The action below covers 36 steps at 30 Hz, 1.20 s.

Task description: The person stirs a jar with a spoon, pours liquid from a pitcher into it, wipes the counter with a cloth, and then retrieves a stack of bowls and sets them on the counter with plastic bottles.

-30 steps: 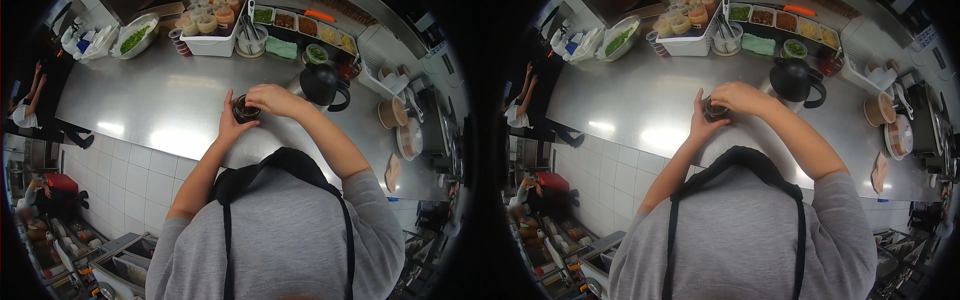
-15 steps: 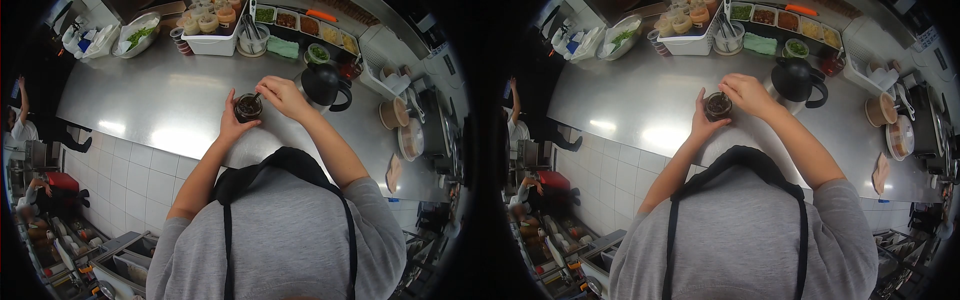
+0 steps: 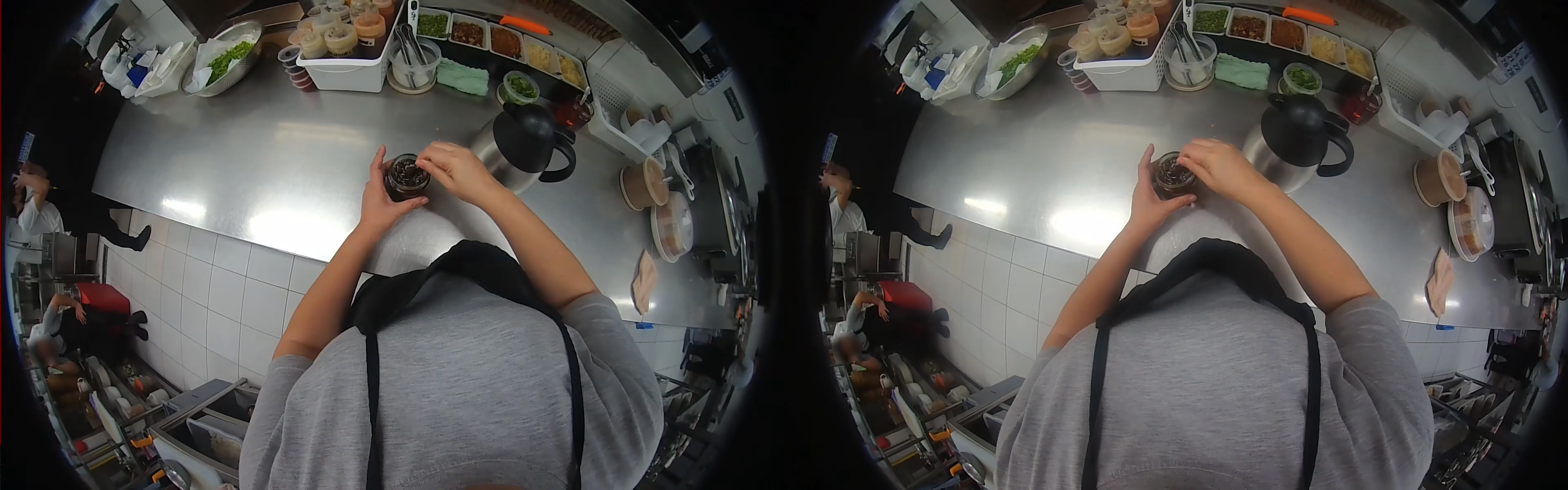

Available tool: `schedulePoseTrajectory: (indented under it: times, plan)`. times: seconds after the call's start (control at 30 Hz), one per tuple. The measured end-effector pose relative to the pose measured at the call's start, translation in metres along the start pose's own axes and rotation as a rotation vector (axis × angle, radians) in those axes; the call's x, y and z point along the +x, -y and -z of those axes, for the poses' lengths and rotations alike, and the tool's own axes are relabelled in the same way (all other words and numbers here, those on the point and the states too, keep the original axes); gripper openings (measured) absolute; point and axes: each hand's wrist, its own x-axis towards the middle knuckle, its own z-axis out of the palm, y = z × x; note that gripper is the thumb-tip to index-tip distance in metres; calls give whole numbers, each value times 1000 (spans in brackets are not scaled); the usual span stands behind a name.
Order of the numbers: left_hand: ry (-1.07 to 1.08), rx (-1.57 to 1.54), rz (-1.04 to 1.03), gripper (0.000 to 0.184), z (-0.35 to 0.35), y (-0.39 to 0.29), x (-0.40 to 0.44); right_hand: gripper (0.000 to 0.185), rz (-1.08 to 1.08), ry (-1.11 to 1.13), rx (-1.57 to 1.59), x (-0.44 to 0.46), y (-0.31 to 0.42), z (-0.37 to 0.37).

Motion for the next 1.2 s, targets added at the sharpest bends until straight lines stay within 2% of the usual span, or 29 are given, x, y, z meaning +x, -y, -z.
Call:
schedulePoseTrajectory:
  times: [0.23,0.33,0.4,0.53,0.6,0.73,0.83,0.9,1.0,1.13,1.2]
  plan:
    - [-31,68,-29,114,0,-2,-1,16,-11,-81,10,2,26,27]
    - [-27,28,-22,113,-1,-1,-1,16,101,-109,-32,4,18,18]
    - [-20,0,-21,113,-1,0,0,17,51,10,29,5,8,7]
    - [-9,-18,-25,114,0,1,0,13,32,29,116,12,0,-5]
    - [-8,8,-26,114,-1,3,0,17,-153,184,259,16,-3,-4]
    - [43,18,22,113,2,2,0,19,-228,155,288,22,0,6]
    - [39,28,15,113,3,-1,0,18,-181,119,301,25,12,21]
    - [29,43,11,113,2,-5,0,17,24,86,164,26,17,27]
    - [24,40,12,113,1,-2,0,18,116,165,59,27,12,23]
    - [-17,63,-42,116,0,2,0,21,188,217,-32,25,-3,14]
    - [-19,61,-46,115,0,1,0,22,120,207,-87,23,-7,10]
